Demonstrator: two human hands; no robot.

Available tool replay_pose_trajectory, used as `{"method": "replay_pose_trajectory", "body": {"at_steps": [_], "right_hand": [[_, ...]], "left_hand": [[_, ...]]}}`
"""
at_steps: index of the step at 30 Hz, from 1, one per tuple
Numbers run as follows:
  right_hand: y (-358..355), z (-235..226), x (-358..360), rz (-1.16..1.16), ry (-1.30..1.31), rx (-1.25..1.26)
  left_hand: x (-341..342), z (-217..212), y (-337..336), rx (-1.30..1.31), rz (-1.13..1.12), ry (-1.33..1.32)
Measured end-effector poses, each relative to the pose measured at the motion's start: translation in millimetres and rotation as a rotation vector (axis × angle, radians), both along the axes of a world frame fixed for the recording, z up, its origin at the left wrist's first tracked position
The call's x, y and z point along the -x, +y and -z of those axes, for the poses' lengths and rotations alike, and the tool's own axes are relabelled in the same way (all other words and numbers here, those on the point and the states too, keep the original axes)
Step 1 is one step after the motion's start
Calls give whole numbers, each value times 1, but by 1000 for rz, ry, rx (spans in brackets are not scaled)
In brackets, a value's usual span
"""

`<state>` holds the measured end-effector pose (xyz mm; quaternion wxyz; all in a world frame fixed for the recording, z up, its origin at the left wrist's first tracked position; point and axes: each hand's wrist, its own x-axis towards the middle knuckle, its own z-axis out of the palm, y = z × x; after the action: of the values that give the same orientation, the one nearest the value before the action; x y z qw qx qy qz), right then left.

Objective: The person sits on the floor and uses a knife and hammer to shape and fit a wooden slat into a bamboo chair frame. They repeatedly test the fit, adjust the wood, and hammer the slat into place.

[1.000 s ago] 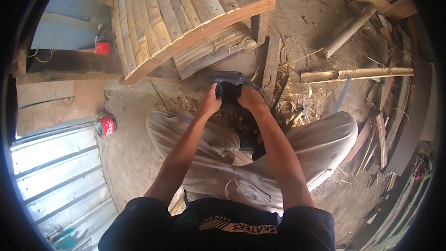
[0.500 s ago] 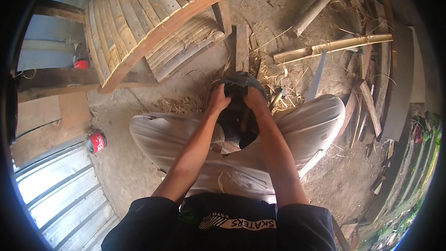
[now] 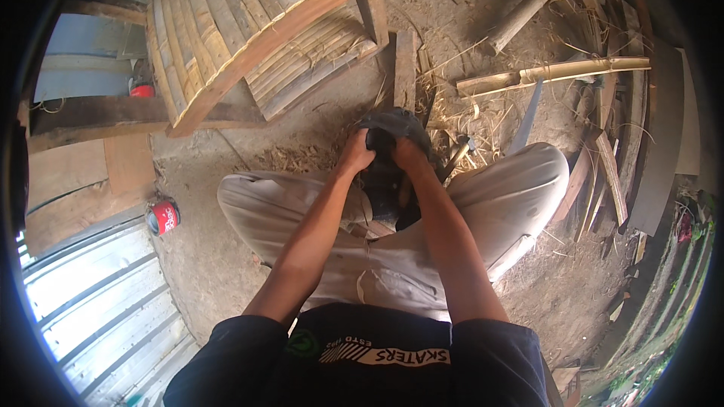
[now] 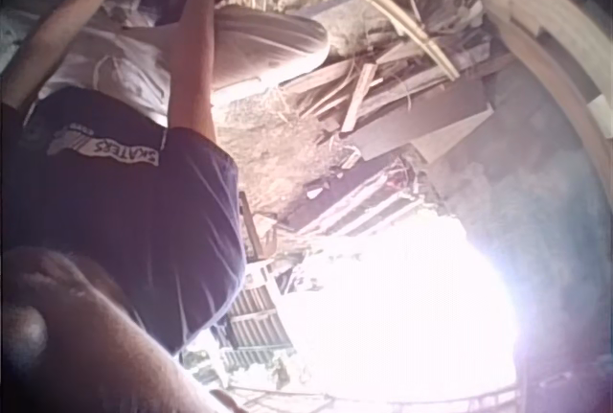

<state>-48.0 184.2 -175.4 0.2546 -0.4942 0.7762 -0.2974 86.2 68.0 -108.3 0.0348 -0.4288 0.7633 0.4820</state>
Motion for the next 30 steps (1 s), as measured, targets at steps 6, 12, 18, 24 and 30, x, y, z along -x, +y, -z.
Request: {"method": "replay_pose_trajectory", "body": {"at_steps": [6,12,18,24,30], "right_hand": [[-2,6,0,-57,81,92],[-4,-1,0,21,80,245],[-10,-26,-7,11,84,332],[-16,-8,-10,36,-120,277],[-7,19,9,2,-88,-54]], "left_hand": [[-8,5,5,28,40,5],[-13,3,6,74,41,52],[-14,7,4,3,16,5],[-21,2,2,66,37,27],[-17,-7,-6,0,67,23]]}}
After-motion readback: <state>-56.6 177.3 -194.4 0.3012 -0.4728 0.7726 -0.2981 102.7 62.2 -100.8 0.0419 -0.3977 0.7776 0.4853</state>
